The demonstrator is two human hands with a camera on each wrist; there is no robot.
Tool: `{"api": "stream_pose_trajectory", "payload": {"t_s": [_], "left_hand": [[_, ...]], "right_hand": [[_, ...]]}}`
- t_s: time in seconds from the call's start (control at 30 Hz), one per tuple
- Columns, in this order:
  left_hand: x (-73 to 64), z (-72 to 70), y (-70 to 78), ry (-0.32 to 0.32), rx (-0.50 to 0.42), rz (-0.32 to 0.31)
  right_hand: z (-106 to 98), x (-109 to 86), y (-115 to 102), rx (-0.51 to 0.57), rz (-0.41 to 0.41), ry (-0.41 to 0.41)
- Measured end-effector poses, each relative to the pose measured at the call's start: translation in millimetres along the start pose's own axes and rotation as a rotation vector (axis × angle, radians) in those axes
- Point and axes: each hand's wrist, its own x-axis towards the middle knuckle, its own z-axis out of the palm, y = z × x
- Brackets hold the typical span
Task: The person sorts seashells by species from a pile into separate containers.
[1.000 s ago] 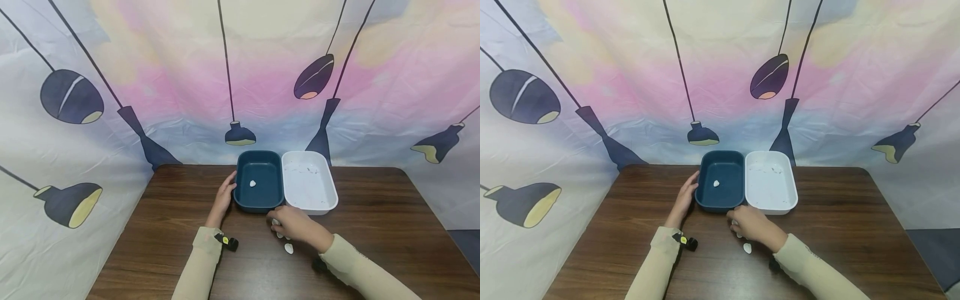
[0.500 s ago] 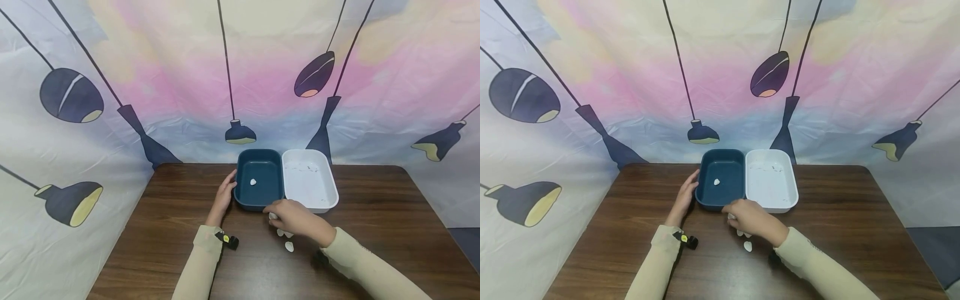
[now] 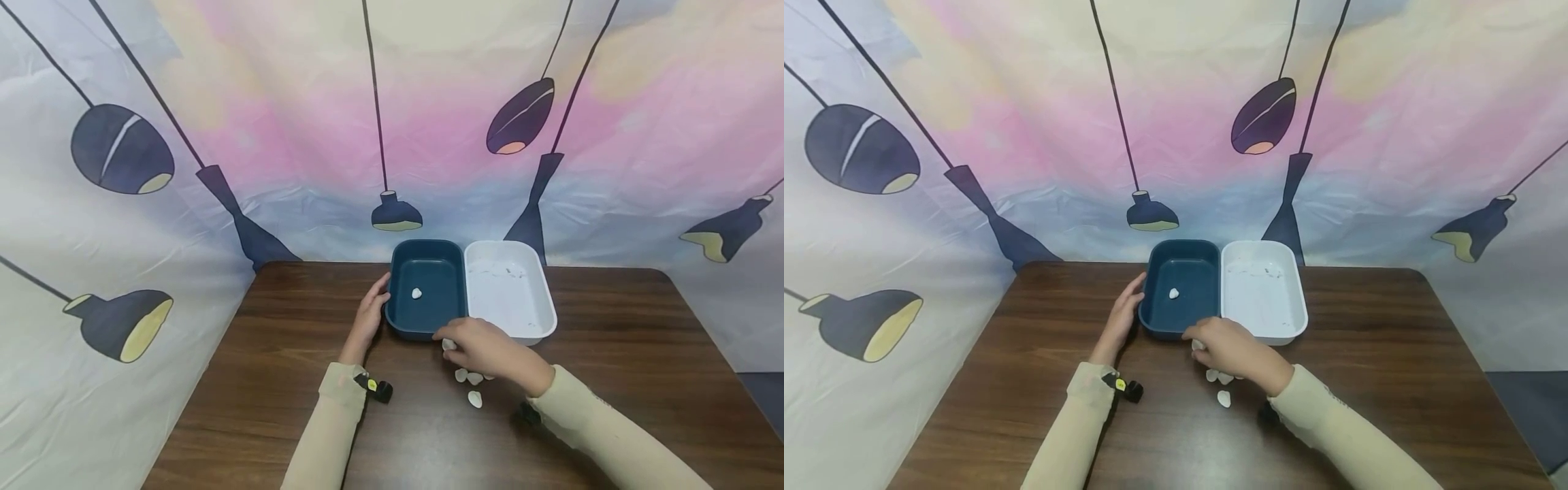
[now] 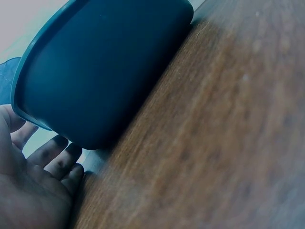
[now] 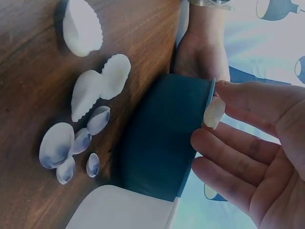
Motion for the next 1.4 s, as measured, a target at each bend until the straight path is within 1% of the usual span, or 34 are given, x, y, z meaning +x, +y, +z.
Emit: {"api": "stream_pose_trajectory", "payload": {"t_s": [0.2,0.43,0.7,0.93,1.17,1.4], "left_hand": [[0.5,-0.9,-0.1,0.000,0.008,0.001],[0.9,-1.0,-3.3,0.005,0.032,0.019],[1.1,-1.7,-3.0,0.004,-0.003,0.000],[2.1,-0.9,-2.6,0.008,0.008,-0.003],[1.7,0.2,-1.4,0.002,-0.012,0.013],[0.9,0.8,0.1,0.006,-0.015,-0.001]], "right_hand": [[-5,3.9,4,0.014,-0.025,0.006],[-10,8.3,6,0.026,-0.006,0.009],[-14,13.9,7,0.016,-0.023,0.037],[-18,20.3,11,0.010,-0.009,0.019],[-20,27.4,16,0.000,-0.013,0.026],[-18,35.4,23,0.002,-0.002,0.011]]}}
